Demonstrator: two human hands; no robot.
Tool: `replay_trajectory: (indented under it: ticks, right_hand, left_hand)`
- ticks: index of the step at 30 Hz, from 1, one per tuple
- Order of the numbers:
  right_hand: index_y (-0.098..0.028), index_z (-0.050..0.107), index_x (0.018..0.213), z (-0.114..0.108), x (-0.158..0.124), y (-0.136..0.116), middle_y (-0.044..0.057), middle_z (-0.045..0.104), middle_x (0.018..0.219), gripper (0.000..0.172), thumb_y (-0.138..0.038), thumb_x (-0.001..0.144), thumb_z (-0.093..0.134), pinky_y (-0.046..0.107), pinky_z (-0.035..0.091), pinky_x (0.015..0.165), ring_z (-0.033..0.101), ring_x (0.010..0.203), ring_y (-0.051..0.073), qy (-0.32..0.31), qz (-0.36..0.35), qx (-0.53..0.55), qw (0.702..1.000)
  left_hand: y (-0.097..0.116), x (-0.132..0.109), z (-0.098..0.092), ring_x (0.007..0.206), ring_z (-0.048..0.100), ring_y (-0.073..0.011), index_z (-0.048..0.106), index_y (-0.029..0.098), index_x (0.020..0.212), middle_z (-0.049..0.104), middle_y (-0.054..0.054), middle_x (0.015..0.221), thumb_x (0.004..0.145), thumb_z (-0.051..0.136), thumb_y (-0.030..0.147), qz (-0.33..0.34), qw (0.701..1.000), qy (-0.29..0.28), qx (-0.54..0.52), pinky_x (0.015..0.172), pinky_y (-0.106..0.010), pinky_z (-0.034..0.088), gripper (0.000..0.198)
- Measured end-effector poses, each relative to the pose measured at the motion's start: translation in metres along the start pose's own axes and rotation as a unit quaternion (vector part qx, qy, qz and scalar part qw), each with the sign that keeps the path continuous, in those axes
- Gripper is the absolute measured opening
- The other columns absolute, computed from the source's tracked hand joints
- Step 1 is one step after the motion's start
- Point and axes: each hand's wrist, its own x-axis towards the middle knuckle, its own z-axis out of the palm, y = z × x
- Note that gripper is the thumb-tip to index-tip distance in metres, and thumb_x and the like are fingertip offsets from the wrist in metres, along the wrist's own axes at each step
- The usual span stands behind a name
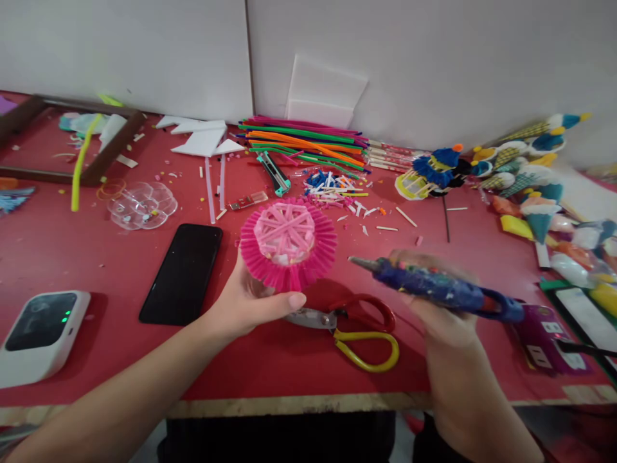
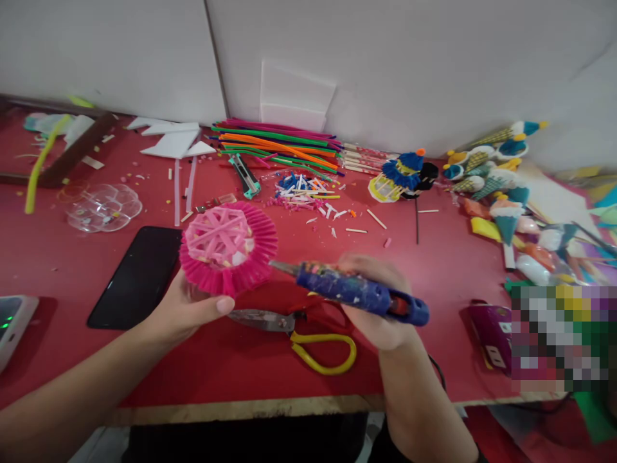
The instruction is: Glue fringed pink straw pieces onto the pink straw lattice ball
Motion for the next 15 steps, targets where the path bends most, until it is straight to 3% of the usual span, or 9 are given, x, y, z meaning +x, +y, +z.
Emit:
replay_trajectory:
  ticks: [3,5,10,15]
  right_hand:
    - [-0.029,0.069,0.104,0.01,0.009,-0.017,0.001,0.074,0.084,0.015,-0.033,0.09,0.065,0.034,0.056,0.058,0.067,0.067,0.02,-0.042,-0.041,0.109,0.992]
    - [-0.027,0.07,0.106,0.012,0.014,-0.022,0.002,0.073,0.085,0.019,-0.029,0.088,0.066,0.033,0.054,0.059,0.066,0.068,0.019,-0.066,-0.052,0.138,0.987]
    - [-0.024,0.069,0.099,0.014,0.017,-0.019,0.003,0.07,0.081,0.017,-0.031,0.085,0.065,0.035,0.052,0.064,0.063,0.07,0.02,-0.076,-0.076,0.099,0.989]
    - [-0.024,0.068,0.097,0.017,0.017,-0.02,0.002,0.07,0.083,0.016,-0.03,0.084,0.063,0.038,0.054,0.072,0.065,0.073,0.02,-0.067,-0.09,0.067,0.991]
  left_hand:
    - [0.004,0.001,0.002,0.104,0.075,-0.034,0.06,0.027,0.134,0.076,-0.011,0.099,0.057,0.096,0.032,0.019,1.0,-0.004,0.021,0.087,-0.045,0.065,0.085]
    - [0.005,0.002,0.004,0.102,0.076,-0.0337,0.059,0.028,0.133,0.076,-0.01,0.098,0.056,0.096,0.029,0.03,0.999,-0.004,0.033,0.086,-0.045,0.065,0.086]
    - [0.005,-0.002,0.005,0.102,0.076,-0.0322,0.053,0.028,0.139,0.075,-0.013,0.113,0.056,0.093,0.018,0.051,0.996,0.028,0.072,0.088,-0.05,0.064,0.093]
    - [0.009,-0.003,0.006,0.101,0.076,-0.0336,0.055,0.027,0.138,0.077,-0.011,0.109,0.052,0.094,0.016,0.057,0.994,0.021,0.086,0.089,-0.049,0.064,0.095]
